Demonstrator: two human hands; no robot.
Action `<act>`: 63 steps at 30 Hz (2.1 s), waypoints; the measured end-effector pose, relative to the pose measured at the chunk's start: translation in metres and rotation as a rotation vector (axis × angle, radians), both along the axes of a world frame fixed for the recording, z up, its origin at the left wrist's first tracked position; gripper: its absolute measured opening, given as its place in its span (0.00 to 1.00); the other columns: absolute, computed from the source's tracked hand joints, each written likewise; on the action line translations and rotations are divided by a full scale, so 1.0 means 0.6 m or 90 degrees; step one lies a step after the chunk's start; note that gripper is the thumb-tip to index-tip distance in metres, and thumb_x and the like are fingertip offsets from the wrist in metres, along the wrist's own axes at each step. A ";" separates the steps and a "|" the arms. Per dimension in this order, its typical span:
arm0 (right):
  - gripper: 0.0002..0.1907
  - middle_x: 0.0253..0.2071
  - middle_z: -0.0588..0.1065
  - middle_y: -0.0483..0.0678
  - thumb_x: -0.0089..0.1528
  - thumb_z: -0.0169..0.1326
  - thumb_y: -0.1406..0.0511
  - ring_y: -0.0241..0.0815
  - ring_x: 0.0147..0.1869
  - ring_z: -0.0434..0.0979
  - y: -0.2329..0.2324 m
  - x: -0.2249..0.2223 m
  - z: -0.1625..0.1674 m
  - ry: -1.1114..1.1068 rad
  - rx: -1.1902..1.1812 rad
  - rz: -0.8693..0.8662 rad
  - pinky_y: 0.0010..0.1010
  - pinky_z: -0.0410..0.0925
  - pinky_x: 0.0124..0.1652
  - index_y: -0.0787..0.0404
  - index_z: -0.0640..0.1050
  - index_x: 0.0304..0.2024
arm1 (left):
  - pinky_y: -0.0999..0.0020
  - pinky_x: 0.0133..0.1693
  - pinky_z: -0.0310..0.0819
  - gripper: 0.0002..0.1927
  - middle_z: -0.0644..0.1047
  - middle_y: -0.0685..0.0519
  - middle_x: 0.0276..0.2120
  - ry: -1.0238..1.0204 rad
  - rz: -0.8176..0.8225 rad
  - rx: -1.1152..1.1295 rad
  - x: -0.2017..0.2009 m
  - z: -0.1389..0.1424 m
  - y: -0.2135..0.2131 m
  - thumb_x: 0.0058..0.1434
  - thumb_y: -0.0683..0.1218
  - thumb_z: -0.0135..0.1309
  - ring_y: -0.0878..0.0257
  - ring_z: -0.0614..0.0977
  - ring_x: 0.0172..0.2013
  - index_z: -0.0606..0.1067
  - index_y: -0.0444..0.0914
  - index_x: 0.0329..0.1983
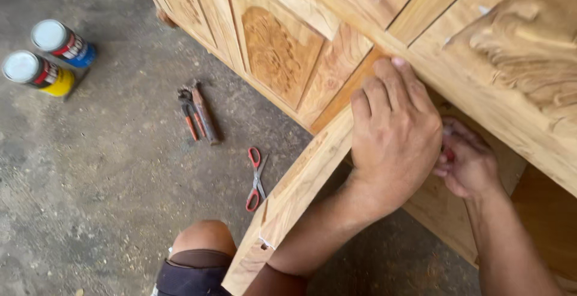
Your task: The person installs hinges on a wooden cabinet door using a screwdriver. They align the door, insert screws into the hinge plates, and tighten them while holding the door in place. The person repeats this process for multiple hinges on the same door.
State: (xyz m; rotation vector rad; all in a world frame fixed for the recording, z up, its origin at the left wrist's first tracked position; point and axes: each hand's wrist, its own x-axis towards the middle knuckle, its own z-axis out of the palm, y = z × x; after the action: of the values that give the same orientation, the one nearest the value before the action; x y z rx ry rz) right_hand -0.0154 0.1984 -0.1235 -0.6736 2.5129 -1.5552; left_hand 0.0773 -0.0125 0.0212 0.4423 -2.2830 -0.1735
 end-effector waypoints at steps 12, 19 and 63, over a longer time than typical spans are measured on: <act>0.17 0.35 0.74 0.44 0.66 0.40 0.71 0.30 0.29 0.69 -0.035 -0.040 -0.034 -0.412 -0.254 0.010 0.26 0.63 0.24 0.66 0.74 0.55 | 0.59 0.41 0.73 0.14 0.79 0.29 0.44 0.109 0.082 -0.190 -0.053 -0.086 0.005 0.70 0.42 0.55 0.47 0.79 0.41 0.79 0.23 0.50; 0.18 0.34 0.74 0.49 0.66 0.47 0.69 0.35 0.31 0.74 -0.077 -0.048 -0.025 0.410 -0.052 0.088 0.24 0.68 0.25 0.75 0.68 0.55 | 0.50 0.48 0.82 0.11 0.80 0.42 0.46 0.294 -0.236 0.008 -0.035 -0.149 0.049 0.73 0.47 0.55 0.49 0.82 0.45 0.79 0.34 0.44; 0.12 0.31 0.73 0.44 0.75 0.56 0.63 0.28 0.30 0.71 -0.010 0.022 -0.032 0.228 -0.035 0.092 0.25 0.60 0.28 0.59 0.71 0.57 | 0.66 0.49 0.77 0.15 0.82 0.49 0.48 0.223 -0.603 1.237 -0.118 -0.373 0.081 0.76 0.48 0.47 0.65 0.81 0.44 0.75 0.36 0.60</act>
State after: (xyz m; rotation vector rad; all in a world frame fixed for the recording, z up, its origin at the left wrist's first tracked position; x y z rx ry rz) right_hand -0.0022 0.1925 -0.1428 -1.2106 2.5918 -1.5757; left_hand 0.0066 0.0361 -0.2025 0.1013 -1.0643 -2.6437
